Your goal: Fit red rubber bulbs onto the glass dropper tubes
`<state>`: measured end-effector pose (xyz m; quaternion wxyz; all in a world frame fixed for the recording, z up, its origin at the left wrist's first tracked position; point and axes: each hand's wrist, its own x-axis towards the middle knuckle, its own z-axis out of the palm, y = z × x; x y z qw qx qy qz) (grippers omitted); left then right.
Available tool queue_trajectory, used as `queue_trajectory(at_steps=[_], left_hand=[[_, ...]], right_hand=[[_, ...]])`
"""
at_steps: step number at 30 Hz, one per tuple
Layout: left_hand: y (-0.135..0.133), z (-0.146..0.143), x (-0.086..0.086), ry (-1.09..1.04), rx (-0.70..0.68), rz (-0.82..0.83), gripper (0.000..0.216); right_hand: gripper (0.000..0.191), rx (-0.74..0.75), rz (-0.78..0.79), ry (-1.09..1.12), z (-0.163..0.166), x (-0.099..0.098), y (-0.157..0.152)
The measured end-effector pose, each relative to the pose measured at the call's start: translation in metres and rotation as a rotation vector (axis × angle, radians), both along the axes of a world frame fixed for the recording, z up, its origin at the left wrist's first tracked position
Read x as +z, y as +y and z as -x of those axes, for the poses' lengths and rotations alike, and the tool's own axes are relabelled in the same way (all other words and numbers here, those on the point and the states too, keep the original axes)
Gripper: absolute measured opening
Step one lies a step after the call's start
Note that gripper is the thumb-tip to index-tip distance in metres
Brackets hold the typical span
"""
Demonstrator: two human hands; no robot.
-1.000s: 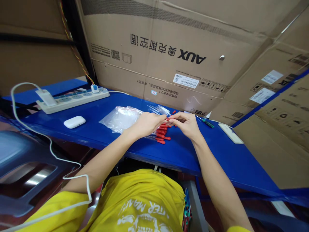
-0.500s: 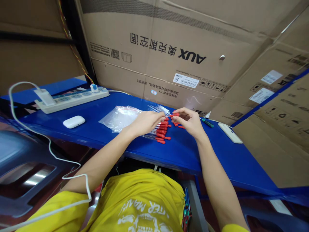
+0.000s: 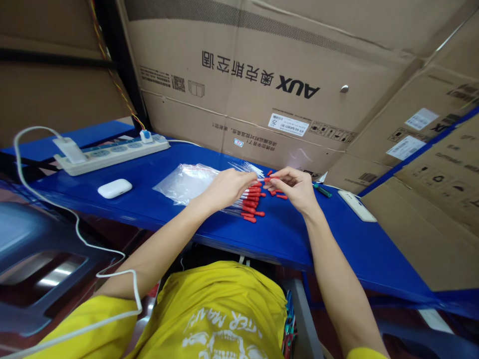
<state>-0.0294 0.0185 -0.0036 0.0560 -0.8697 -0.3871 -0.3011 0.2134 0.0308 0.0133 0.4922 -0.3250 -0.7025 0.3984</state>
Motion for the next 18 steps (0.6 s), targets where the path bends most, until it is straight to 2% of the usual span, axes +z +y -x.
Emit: queue_trajectory(at_steps=[10, 18], left_hand=[[0.0001, -0.0026, 0.0003, -0.071, -0.115, -0.042, 0.035], [0.0003, -0.0032, -0.0007, -0.077, -0.105, -0.053, 0.035]], right_hand=[[0.032, -0.022, -0.028, 0.000, 0.0002, -0.0035, 0.0008], [0.034, -0.029, -0.031, 0.010, 0.0029, -0.0038, 0.0006]])
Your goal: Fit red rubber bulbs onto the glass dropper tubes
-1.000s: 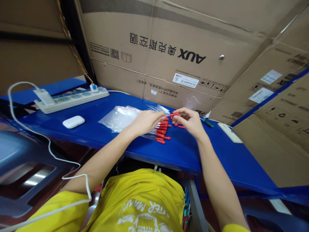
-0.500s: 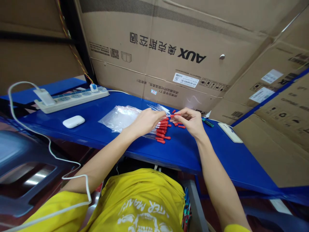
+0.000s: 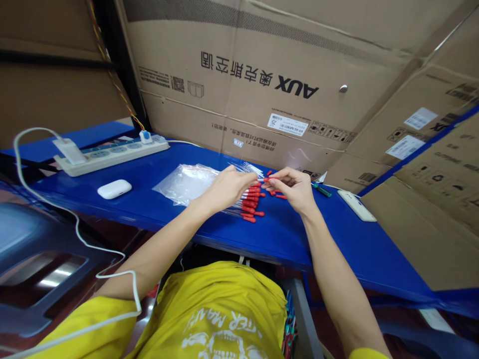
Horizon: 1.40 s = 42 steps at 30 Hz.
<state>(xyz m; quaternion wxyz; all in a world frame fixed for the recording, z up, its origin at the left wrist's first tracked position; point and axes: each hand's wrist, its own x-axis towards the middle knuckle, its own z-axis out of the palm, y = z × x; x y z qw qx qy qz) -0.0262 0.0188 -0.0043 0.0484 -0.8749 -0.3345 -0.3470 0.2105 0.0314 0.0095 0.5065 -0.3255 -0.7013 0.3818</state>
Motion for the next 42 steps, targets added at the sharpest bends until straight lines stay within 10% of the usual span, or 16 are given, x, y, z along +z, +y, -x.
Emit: queue_trajectory(at_steps=[25, 42], left_hand=[[-0.001, 0.001, 0.002, -0.126, 0.050, 0.029, 0.035], [0.004, -0.005, 0.012, -1.691, -0.367, 0.828, 0.045]], right_hand=[[0.034, -0.012, 0.031, 0.032, 0.001, 0.006, -0.001], [0.039, 0.021, 0.049, 0.084, 0.033, -0.010, -0.009]])
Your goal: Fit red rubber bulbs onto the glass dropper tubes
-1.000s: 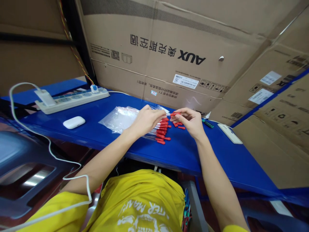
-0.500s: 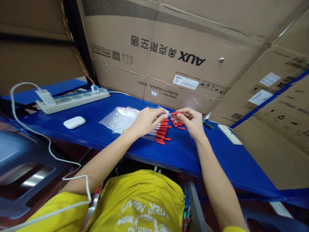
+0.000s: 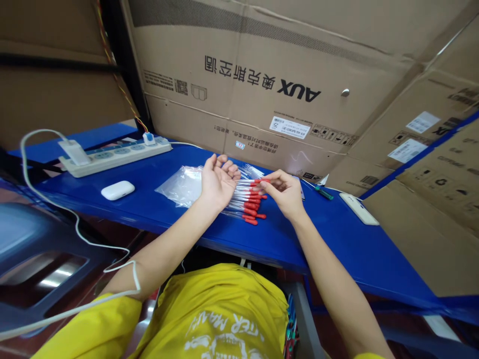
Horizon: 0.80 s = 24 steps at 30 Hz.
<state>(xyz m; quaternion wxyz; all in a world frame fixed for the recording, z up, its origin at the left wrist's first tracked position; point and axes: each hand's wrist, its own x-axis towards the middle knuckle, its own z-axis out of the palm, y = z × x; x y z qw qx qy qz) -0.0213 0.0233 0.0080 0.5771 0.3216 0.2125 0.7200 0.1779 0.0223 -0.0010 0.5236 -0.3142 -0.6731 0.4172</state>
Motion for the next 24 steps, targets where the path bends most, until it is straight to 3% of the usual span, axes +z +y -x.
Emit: queue_trajectory(at_steps=[7, 10, 14, 18, 24], left_hand=[[-0.006, 0.009, 0.002, -0.135, 0.093, -0.134, 0.047], [-0.010, -0.003, 0.008, -0.043, 0.227, -0.197, 0.044], [-0.018, -0.028, 0.014, 0.042, 0.324, -0.154, 0.044], [-0.024, -0.038, 0.012, 0.034, 0.321, -0.164, 0.048], [-0.022, -0.026, 0.006, 0.166, 0.339, -0.238, 0.054]], right_hand=[[0.042, 0.049, 0.013, 0.008, 0.018, -0.006, -0.008], [0.042, -0.005, -0.003, 0.057, 0.027, -0.008, -0.011], [0.042, -0.060, -0.047, 0.100, 0.037, -0.011, -0.014], [0.039, -0.091, -0.083, 0.121, 0.040, -0.014, -0.014], [0.039, -0.077, -0.079, 0.100, 0.041, -0.013, -0.015]])
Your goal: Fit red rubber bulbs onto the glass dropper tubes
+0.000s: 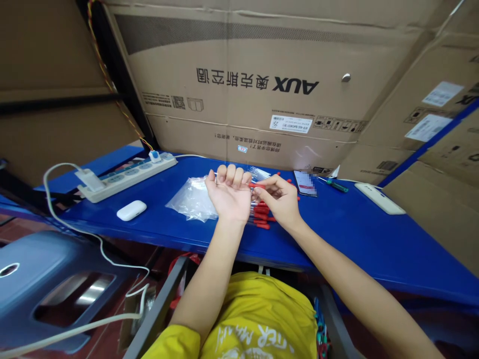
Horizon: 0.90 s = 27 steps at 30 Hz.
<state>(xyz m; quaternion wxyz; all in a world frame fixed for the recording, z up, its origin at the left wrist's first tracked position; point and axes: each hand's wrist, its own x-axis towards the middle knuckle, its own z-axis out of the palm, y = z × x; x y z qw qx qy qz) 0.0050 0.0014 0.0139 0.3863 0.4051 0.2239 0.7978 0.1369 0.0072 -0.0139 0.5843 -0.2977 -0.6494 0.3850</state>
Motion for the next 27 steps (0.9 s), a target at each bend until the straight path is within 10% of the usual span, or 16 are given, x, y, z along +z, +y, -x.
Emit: queue_trajectory(at_steps=[19, 27], left_hand=[[0.0027, 0.0013, -0.0098, 0.008, -0.039, -0.094, 0.056], [-0.0020, -0.0032, -0.0029, -0.489, -0.273, -0.043, 0.047]], right_hand=[[0.038, 0.033, 0.062, 0.058, 0.0004, -0.0059, -0.0008], [0.035, 0.032, 0.030, 0.068, -0.0021, -0.0071, 0.0011]])
